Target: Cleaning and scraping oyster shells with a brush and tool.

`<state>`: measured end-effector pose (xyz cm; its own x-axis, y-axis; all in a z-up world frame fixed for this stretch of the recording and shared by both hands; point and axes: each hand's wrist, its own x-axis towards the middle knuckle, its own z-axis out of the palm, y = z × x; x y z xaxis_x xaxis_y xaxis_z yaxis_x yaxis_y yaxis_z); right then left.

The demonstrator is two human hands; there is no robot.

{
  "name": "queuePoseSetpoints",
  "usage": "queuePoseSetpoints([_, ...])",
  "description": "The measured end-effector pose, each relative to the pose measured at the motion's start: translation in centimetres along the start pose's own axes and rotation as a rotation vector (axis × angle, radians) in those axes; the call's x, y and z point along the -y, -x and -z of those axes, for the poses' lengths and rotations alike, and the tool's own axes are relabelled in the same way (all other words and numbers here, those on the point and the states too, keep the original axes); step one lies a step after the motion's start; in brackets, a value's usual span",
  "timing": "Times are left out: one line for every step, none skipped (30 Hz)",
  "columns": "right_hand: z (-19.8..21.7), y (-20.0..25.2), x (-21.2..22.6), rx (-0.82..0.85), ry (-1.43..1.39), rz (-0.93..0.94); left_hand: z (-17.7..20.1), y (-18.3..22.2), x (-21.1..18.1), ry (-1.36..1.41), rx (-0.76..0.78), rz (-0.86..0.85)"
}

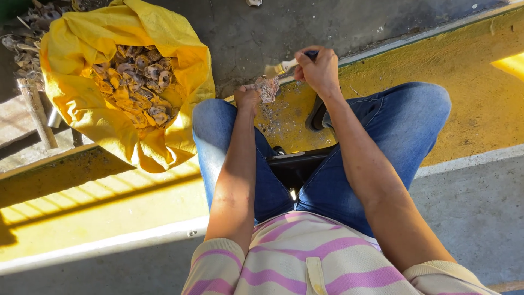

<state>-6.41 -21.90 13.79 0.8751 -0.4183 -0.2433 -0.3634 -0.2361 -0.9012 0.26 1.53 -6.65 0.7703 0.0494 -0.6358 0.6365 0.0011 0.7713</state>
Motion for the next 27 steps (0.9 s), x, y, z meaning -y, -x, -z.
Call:
queuePoseSetpoints([0.0, 0.3, 0.6, 0.02, -0.106, -0.036, 0.0, 0.4, 0.0, 0.016, 0.0, 0.011])
queuePoseSetpoints([0.0, 0.3, 0.4, 0.014, -0.106, -0.03, -0.1, 0.2, -0.1, 0.017, 0.005, 0.005])
queuePoseSetpoints([0.0, 0.3, 0.3, 0.002, -0.012, -0.02, -0.3, 0.0, -0.3, 0.008, -0.006, 0.025])
queuePoseSetpoints([0.0, 0.3, 0.1, -0.008, 0.08, -0.015, -0.3, 0.0, -0.4, -0.002, -0.02, 0.048])
queuePoseSetpoints([0.3, 0.4, 1.0, -0.011, 0.079, -0.014, -0.3, -0.4, -0.3, -0.003, -0.017, 0.045])
queuePoseSetpoints([0.5, 0.6, 1.8, -0.012, 0.089, -0.017, -0.1, -0.8, 0.0, 0.018, -0.031, 0.066])
queuePoseSetpoints([0.6, 0.9, 2.6, -0.013, 0.1, -0.02, 0.2, -1.2, 0.3, 0.04, -0.044, 0.086])
queuePoseSetpoints([0.2, 0.9, 1.6, -0.007, 0.104, -0.023, 0.3, -1.4, 0.8, 0.043, -0.048, 0.092])
queuePoseSetpoints([-0.3, 1.0, 0.6, 0.038, 0.045, -0.046, 0.5, -1.5, 1.3, 0.098, -0.055, 0.122])
queuePoseSetpoints([-0.6, 0.8, -0.3, 0.074, -0.017, -0.061, 0.3, -2.2, 1.3, 0.152, -0.054, 0.143])
queuePoseSetpoints([-0.6, 0.8, -0.6, 0.071, -0.016, -0.057, 0.3, -2.6, 1.4, 0.154, -0.05, 0.14])
queuePoseSetpoints([-0.6, 0.8, -0.9, 0.049, 0.133, 0.022, 0.2, -2.9, 1.5, 0.202, -0.065, 0.185])
queuePoseSetpoints([-0.6, 0.7, -1.2, 0.027, 0.282, 0.1, 0.0, -3.3, 1.5, 0.25, -0.08, 0.23])
queuePoseSetpoints([-0.3, 0.7, -0.1, 0.026, 0.281, 0.1, -0.1, -3.5, 1.5, 0.249, -0.08, 0.23])
queuePoseSetpoints([0.0, 0.7, 1.0, 0.007, 0.204, 0.103, -0.1, -3.8, 1.4, 0.234, -0.088, 0.243])
queuePoseSetpoints([0.2, 1.0, 2.0, -0.005, 0.13, 0.103, 0.1, -3.7, 1.8, 0.222, -0.102, 0.262])
queuePoseSetpoints([-0.3, 1.3, 1.2, 0.001, 0.132, 0.1, 0.4, -3.1, 2.3, 0.224, -0.107, 0.266])
queuePoseSetpoints([-0.5, 1.1, 0.7, 0.027, 0.028, 0.038, 0.1, -3.1, 2.1, 0.185, -0.103, 0.252])
queuePoseSetpoints([-0.7, 0.9, 0.3, 0.052, -0.076, -0.023, -0.2, -3.0, 1.9, 0.147, -0.099, 0.237])
queuePoseSetpoints([-0.7, 0.6, -0.3, 0.05, -0.075, -0.017, -0.3, -2.2, 1.6, 0.151, -0.097, 0.232])
queuePoseSetpoints([-0.6, 0.3, -0.9, 0.048, 0.097, -0.029, -0.5, -1.4, 1.2, 0.097, -0.096, 0.229])
queuePoseSetpoints([-0.7, -0.3, -1.3, 0.048, 0.269, -0.034, -0.5, -0.8, 0.7, 0.049, -0.099, 0.22])
queuePoseSetpoints([0.5, -0.5, -0.3, 0.048, 0.27, -0.02, -1.0, -2.0, 0.9, 0.057, -0.101, 0.21])
queuePoseSetpoints([1.4, -0.3, 0.5, -0.006, 0.37, -0.003, -1.0, -2.9, 1.5, -0.016, -0.103, 0.219])
queuePoseSetpoints([2.3, -0.2, 1.3, -0.061, 0.469, 0.016, -1.0, -3.8, 2.1, -0.088, -0.106, 0.23])
queuePoseSetpoints([3.4, 0.1, 3.0, -0.062, 0.47, 0.027, -2.1, -3.9, 0.5, -0.079, -0.108, 0.222])
queuePoseSetpoints([4.5, 0.3, 4.7, -0.118, 0.352, 0.017, -3.3, -4.2, -1.2, -0.059, -0.104, 0.242])
